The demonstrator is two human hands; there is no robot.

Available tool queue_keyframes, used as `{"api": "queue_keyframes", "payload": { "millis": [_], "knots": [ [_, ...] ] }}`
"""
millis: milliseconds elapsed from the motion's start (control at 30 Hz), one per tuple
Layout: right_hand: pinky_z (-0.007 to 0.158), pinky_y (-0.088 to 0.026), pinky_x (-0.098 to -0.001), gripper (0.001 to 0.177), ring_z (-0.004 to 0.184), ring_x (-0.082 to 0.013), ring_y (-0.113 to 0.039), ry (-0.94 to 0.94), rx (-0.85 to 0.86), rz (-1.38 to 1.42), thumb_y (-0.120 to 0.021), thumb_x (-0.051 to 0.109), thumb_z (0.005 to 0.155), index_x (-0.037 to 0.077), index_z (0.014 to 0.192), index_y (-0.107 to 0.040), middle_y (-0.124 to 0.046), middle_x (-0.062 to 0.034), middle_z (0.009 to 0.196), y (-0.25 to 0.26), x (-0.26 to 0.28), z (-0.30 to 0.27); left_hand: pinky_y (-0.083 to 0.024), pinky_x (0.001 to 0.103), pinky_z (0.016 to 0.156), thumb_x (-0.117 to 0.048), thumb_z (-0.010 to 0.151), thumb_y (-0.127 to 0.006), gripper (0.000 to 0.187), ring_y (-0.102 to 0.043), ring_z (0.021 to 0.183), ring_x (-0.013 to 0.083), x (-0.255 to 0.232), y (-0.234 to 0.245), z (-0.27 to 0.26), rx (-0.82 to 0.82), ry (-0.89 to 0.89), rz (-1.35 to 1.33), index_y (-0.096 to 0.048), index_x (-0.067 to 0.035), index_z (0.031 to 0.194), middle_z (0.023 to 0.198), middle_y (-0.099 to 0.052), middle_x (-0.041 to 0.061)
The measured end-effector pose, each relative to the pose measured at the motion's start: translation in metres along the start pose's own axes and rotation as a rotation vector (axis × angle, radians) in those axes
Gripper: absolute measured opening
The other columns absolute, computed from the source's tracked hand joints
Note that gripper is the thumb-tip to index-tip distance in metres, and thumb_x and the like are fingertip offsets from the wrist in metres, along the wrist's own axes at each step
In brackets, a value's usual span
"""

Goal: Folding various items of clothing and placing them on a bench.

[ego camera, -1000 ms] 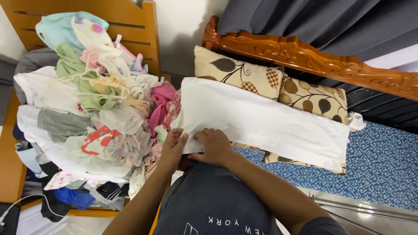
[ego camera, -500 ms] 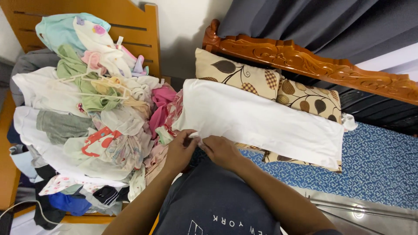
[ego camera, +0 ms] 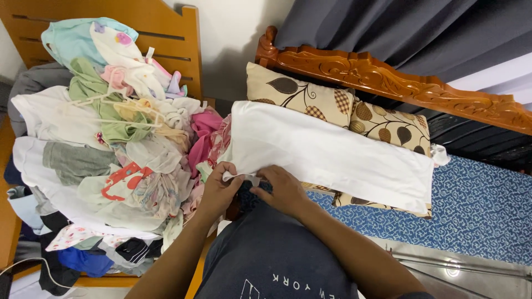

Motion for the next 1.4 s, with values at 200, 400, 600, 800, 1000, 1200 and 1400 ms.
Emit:
{"api": "queue_keyframes", "payload": {
  "millis": [200, 400, 600, 800, 1000, 1200, 1400],
  "knots": [
    [0.088, -0.053, -0.0417, 0.041, 0.102, -0.0288, -0.066, 0.022, -0.098, 0.037, -0.070, 0.041, 0.092, 0.005, 0.112, -0.066, -0.066, -0.0115, 0.111, 0.010, 0.010, 0.005, -0.037, 0.017, 0.058, 0.005, 0.093, -0.064, 0.022, -0.049, 0.072, -0.0006, 0.007, 0.003, 0.004, 0.005, -0.033, 0.019, -0.051, -0.011, 0.100, 0.086, -0.054, -0.006],
    [0.083, -0.055, -0.0408, 0.026, 0.094, -0.0274, -0.067, 0.076, -0.148, 0.072, -0.067, 0.030, 0.095, 0.006, 0.106, -0.067, -0.066, -0.0105, 0.103, 0.009, 0.007, 0.010, -0.039, 0.017, 0.062, 0.008, 0.088, -0.059, 0.029, -0.048, 0.075, 0.0001, 0.003, 0.001, 0.007, 0.107, -0.128, 0.180, -0.054, -0.011, 0.109, 0.092, -0.051, -0.005],
    [0.082, -0.056, -0.0386, 0.018, 0.089, -0.0242, -0.070, -0.034, -0.098, 0.086, -0.062, 0.025, 0.097, 0.008, 0.102, -0.068, -0.069, -0.0087, 0.098, 0.013, 0.002, 0.009, -0.040, 0.019, 0.059, 0.007, 0.085, -0.059, 0.029, -0.049, 0.070, 0.0021, -0.026, -0.002, 0.000, -0.010, -0.116, 0.307, -0.059, -0.010, 0.110, 0.084, -0.055, -0.004],
    [0.081, -0.057, -0.0383, 0.029, 0.090, -0.0247, -0.072, -0.134, 0.014, 0.111, -0.068, 0.035, 0.092, 0.009, 0.104, -0.068, -0.072, -0.0089, 0.100, 0.019, 0.007, 0.005, -0.039, 0.021, 0.055, 0.002, 0.091, -0.062, 0.017, -0.051, 0.063, 0.0045, 0.003, 0.015, 0.004, -0.045, 0.028, -0.004, -0.061, -0.007, 0.106, 0.077, -0.059, -0.001],
    [0.082, -0.055, -0.0428, 0.033, 0.092, -0.0307, -0.070, -0.060, 0.011, 0.036, -0.073, 0.034, 0.088, 0.006, 0.105, -0.066, -0.071, -0.0129, 0.100, 0.003, 0.009, 0.015, -0.045, 0.020, 0.068, -0.001, 0.094, -0.068, 0.016, -0.059, 0.078, 0.0049, 0.003, -0.003, 0.011, -0.013, -0.008, 0.004, -0.057, -0.008, 0.104, 0.087, -0.063, -0.001],
    [0.082, -0.055, -0.0442, 0.023, 0.093, -0.0331, -0.070, -0.092, -0.097, 0.029, -0.072, 0.021, 0.085, 0.006, 0.102, -0.067, -0.071, -0.0141, 0.101, -0.001, 0.001, 0.016, -0.049, 0.021, 0.074, 0.000, 0.094, -0.067, 0.019, -0.061, 0.085, 0.0057, -0.001, -0.011, 0.016, 0.025, -0.059, -0.035, -0.058, -0.009, 0.109, 0.093, -0.063, -0.001],
    [0.081, -0.056, -0.0415, 0.021, 0.091, -0.0286, -0.072, -0.130, -0.108, 0.052, -0.068, 0.022, 0.091, 0.009, 0.108, -0.071, -0.073, -0.0115, 0.103, 0.002, -0.026, 0.016, -0.046, 0.023, 0.066, -0.003, 0.092, -0.068, 0.030, -0.057, 0.079, 0.0058, -0.030, 0.000, 0.021, -0.017, -0.124, 0.198, -0.059, -0.009, 0.119, 0.095, -0.064, -0.001]
  ]
}}
Point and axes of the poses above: each hand's wrist, its own z-axis towards the middle knuckle, its own y-axis out of the back of the hand, x = y × z, the point moved 7 cm from there along z, towards the middle knuckle
